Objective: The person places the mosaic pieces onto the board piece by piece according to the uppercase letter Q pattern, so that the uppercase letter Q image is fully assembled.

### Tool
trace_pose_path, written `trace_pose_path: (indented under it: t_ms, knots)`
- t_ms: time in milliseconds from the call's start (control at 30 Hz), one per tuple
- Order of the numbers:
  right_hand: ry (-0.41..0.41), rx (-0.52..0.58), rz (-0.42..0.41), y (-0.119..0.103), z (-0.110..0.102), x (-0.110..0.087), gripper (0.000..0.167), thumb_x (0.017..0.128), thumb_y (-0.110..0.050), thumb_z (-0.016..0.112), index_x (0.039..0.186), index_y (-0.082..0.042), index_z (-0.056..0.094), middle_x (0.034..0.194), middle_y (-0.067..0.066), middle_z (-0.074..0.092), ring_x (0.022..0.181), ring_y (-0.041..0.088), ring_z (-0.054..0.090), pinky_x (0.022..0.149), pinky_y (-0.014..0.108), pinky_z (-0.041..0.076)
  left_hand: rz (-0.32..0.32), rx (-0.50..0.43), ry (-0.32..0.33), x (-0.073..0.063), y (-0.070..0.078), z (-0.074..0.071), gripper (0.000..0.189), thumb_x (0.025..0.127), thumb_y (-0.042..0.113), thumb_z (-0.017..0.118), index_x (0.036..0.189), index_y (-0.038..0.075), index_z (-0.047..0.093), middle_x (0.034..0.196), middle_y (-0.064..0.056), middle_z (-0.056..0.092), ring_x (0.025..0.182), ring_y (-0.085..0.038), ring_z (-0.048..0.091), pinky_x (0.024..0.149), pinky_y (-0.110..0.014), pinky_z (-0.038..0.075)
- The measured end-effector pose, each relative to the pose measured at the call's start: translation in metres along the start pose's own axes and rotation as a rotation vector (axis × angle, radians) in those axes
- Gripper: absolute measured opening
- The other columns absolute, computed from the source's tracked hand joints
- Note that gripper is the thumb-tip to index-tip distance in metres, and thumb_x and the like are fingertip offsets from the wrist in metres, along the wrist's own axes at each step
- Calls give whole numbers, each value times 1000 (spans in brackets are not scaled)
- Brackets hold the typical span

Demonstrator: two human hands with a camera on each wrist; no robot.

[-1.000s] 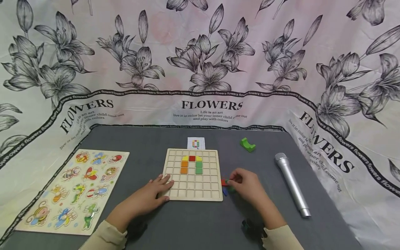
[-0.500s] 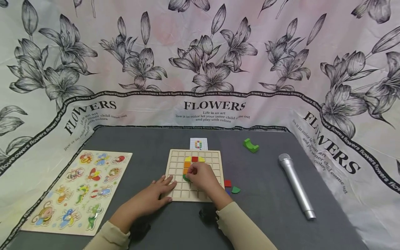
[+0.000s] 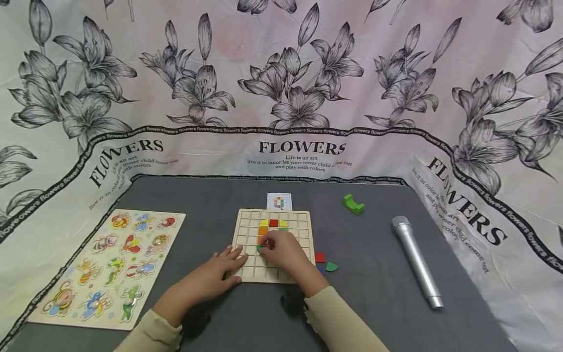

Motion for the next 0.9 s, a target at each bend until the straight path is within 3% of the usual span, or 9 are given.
trace_pose_path:
  t_ms: [200,467,667,900]
  knots:
    - [-11,-81,-29,-6,4,0,6,98,-13,82,103,-14,82,80,-4,64,73,13,55,68,30,49,3,1,1,1,0,0,59,108,23,71,163,12,53,177,-13,36,168,-43,22,134,-69,20]
    - [11,-76,-26,-5,-1,-1,5,99,-14,81,105,-14,82,80,-4,64,71,13,54,66,29,48,-5,0,4,1,0,-1,59,107,23,72,163,12,54,177,-13,36,168,-43,22,133,-69,20]
    - [126,-8,-15,12,-44,-11,12,104,-13,75,114,-9,81,85,0,69,72,15,55,64,32,48,-10,-11,1,1,0,0,60,107,22,72,163,12,54,177,-12,36,168,-43,22,134,-68,19]
    - [136,-55,48,68,-95,-40,20,106,-14,71,123,-5,78,99,6,71,77,16,58,64,32,50,-18,-13,-4,0,0,1,61,106,22,73,163,12,54,177,-12,36,168,-41,22,134,-68,19]
Point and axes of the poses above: each hand's wrist, its own x-axis towards the middle knuckle, its own z-axis out of the palm, y = z × x, the point moved 9 cm from there along x, towards the middle knuckle
